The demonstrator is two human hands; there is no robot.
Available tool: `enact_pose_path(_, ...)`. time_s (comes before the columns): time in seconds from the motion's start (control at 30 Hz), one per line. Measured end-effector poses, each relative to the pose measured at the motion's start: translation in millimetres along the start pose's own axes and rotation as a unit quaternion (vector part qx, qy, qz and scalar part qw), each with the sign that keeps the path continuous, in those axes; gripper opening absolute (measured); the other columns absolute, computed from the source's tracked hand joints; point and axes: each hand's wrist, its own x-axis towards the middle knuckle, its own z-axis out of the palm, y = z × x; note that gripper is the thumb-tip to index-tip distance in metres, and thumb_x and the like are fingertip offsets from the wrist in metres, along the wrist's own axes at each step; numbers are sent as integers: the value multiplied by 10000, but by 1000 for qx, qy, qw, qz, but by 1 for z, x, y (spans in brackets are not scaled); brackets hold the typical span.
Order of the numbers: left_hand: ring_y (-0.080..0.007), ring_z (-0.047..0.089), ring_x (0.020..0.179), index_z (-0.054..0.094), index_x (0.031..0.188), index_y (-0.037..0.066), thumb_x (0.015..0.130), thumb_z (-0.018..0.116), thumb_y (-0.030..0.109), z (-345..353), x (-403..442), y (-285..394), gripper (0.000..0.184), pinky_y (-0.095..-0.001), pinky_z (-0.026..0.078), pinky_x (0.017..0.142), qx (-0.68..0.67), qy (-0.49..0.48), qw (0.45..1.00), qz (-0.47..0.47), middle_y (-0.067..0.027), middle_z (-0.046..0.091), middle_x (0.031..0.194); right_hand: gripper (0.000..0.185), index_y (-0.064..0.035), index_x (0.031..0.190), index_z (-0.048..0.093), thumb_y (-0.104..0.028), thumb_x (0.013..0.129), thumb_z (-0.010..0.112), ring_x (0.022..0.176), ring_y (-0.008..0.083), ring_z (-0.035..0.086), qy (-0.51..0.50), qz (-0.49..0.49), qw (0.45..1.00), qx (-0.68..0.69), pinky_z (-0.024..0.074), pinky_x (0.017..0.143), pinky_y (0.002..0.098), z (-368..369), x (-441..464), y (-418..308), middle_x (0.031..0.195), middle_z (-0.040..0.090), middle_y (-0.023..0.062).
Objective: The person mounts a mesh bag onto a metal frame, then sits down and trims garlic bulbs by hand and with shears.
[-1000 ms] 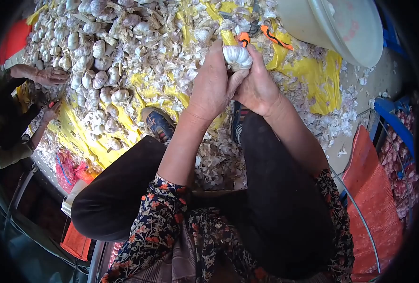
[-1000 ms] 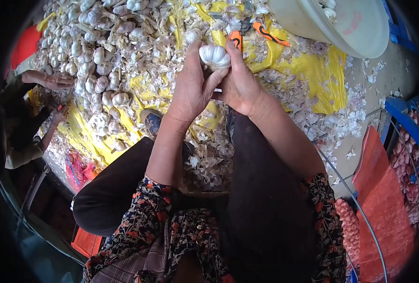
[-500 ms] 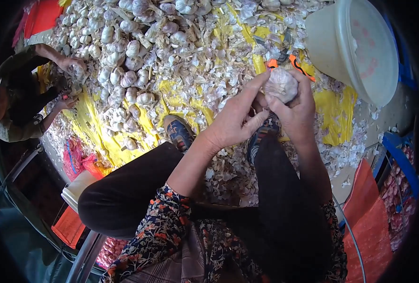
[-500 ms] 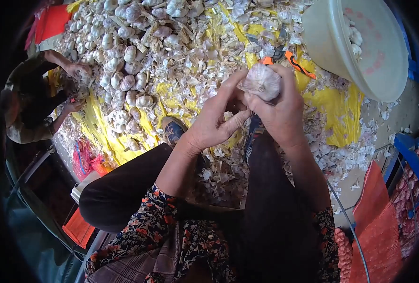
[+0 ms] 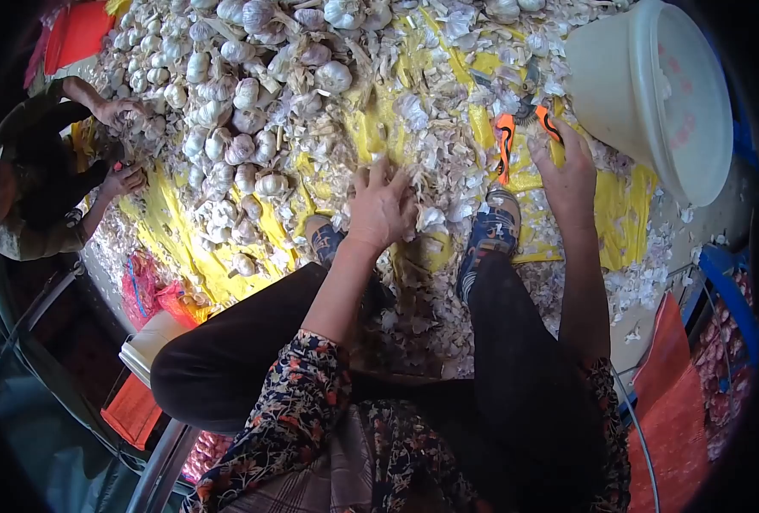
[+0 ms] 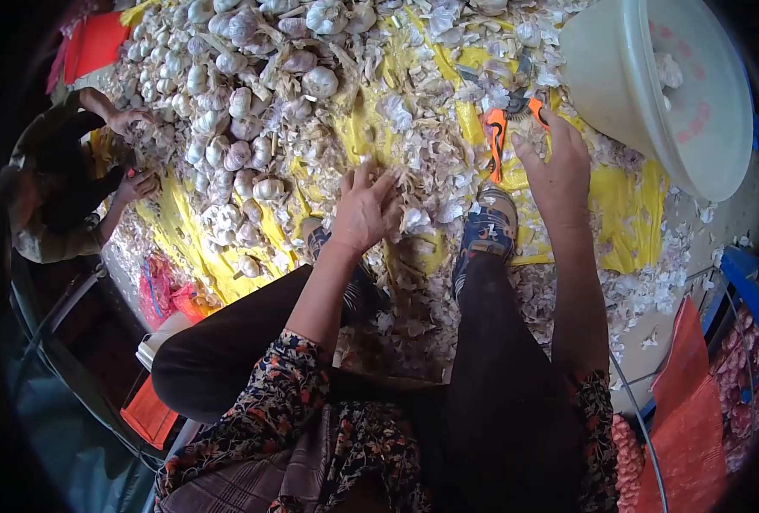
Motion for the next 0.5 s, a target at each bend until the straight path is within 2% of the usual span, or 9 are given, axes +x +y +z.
enact_pose_path(0.03, -475, 306, 1272, 563, 1222, 197, 834, 619, 354, -17, -5, 2, 422, -530, 380, 995, -2, -3, 1000, -2, -198, 359, 1402, 500, -2, 1211, 529, -262, 816, 690, 1088, 320, 549, -4, 1, 1000, -1, 445, 918, 400, 4, -3, 1, 1127, 582, 195)
enact_pose_path(0.1, -331, 450, 1232, 629, 1176, 155, 827, 665, 389, -58, -5, 5, 421, -444, 409, 984, -196, -182, 963, 19, -211, 435, 1342, 493, -26, 1186, 545, -249, 778, 708, 1079, 358, 527, -11, -43, 999, -14, 419, 935, 423, 12, 0, -1, 1115, 571, 189)
enact_pose_path(0.13, -275, 492, 1209, 663, 1136, 132, 810, 691, 427, -73, 5, -1, 441, -381, 428, 959, -320, -116, 940, -29, -197, 492, 1296, 483, -38, 1184, 547, -252, 780, 704, 1095, 352, 510, -51, -48, 998, 7, 412, 947, 414, 14, 1, -15, 1160, 538, 193)
enact_pose_path(0.17, -358, 593, 1037, 680, 1086, 110, 796, 692, 404, -82, 23, -15, 413, -392, 457, 933, -283, -18, 957, -63, -211, 522, 1256, 483, -38, 1184, 547, -252, 780, 704, 1095, 352, 510, -53, -52, 997, 8, 412, 947, 414, 20, 3, -27, 1160, 538, 193)
enact_pose_path(0.23, -386, 578, 1002, 633, 1094, 10, 791, 680, 292, -96, 60, -49, 417, -400, 468, 884, -238, 165, 923, -253, -252, 523, 1173, 494, -65, 1218, 533, -253, 788, 691, 1084, 375, 502, -128, -114, 983, 60, 403, 952, 422, 36, 1, -52, 1184, 508, 208)
enact_pose_path(0.27, -407, 565, 976, 559, 1123, -28, 764, 683, 257, -82, 95, -88, 475, -426, 467, 871, -150, 283, 908, -269, -286, 489, 1139, 527, -77, 1248, 507, -284, 796, 681, 1111, 379, 492, -132, -135, 982, 22, 395, 965, 429, 51, -4, -66, 1223, 483, 206)
enact_pose_path(0.37, -440, 555, 941, 469, 1111, -29, 729, 715, 263, -64, 116, -90, 540, -440, 465, 859, -59, 242, 923, -293, -322, 421, 1141, 605, -100, 1326, 439, -335, 815, 662, 1120, 398, 478, -252, -166, 953, 0, 375, 1008, 436, 92, -45, -91, 1243, 461, 209)
enact_pose_path(0.43, -453, 547, 950, 446, 1104, -10, 730, 714, 243, -64, 105, -90, 526, -450, 462, 864, -105, 221, 932, -266, -313, 406, 1145, 623, -102, 1330, 429, -369, 816, 659, 1145, 387, 470, -486, -158, 841, 176, 362, 1029, 432, 90, -75, -89, 1256, 456, 201)
enact_pose_path(0.5, -448, 547, 958, 445, 1124, 11, 732, 693, 179, -60, 94, -90, 493, -460, 476, 837, -71, 252, 939, -223, -286, 424, 1132, 572, -91, 1295, 453, -345, 823, 654, 1139, 379, 481, -342, -130, 919, 149, 384, 1001, 435, 69, -64, -80, 1223, 483, 206)
